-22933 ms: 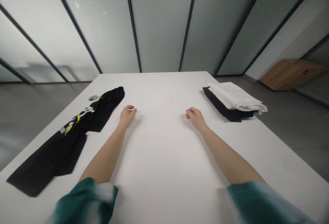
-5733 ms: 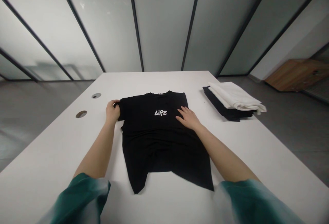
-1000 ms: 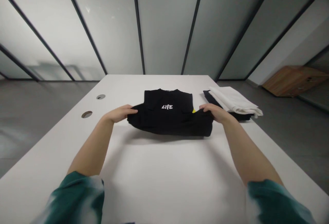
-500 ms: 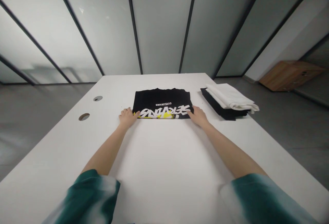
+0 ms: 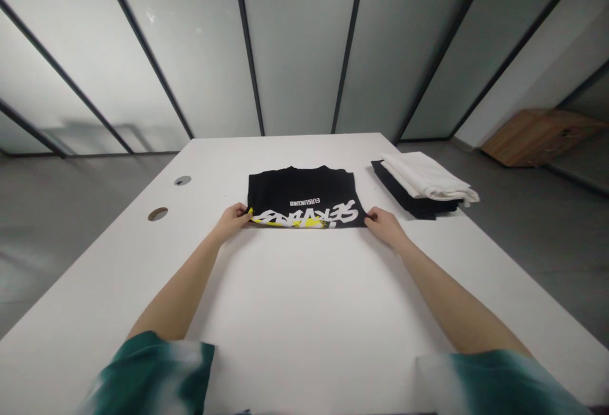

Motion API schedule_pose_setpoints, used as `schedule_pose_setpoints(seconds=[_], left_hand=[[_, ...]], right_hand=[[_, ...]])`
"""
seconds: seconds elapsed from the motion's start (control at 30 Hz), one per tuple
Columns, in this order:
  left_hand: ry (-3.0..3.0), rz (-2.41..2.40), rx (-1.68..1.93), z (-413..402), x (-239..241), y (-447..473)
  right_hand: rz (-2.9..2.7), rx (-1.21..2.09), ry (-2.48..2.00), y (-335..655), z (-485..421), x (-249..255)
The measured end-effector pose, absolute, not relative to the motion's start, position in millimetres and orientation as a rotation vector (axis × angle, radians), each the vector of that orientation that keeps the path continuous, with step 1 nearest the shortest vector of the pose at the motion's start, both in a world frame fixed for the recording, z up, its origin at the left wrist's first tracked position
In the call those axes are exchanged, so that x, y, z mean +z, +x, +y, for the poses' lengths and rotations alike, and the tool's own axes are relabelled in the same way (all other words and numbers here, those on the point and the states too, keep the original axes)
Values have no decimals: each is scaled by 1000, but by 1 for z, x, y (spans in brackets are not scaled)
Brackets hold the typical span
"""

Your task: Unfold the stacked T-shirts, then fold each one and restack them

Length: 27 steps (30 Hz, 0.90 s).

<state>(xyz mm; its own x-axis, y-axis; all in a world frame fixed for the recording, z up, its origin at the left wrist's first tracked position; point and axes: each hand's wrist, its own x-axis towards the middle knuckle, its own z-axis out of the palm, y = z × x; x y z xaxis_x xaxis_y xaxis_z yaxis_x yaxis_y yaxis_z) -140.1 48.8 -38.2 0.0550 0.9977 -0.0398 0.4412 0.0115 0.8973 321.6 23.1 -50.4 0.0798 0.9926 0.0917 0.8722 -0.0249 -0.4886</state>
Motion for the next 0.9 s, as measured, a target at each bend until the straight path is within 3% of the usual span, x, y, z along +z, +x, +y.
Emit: schedule_pose_setpoints(seconds=[0.13,0.2,0.33,0.43,0.73,0.9], left_hand=[[1565,1294,361,36,-18,-161],[1551,1435,303,45,-14,-163],[1653,1964,541,90,-22,-145],[1735,2102,568,123,-31,-127],[1562,2164,636,147,-44,-122],[1584,1964,933,146,-40,-127]], right_hand=[[-2035,702,-1859,346,7,-45],[-2004,727,-1845,351,12,-43],[-1753,502,-1806,340,49,-42],[-1702,460,-1761,321,88,-40],[-1702,574,-1944,289,149,-37],[-1608,269,-1920,300,144,-39]])
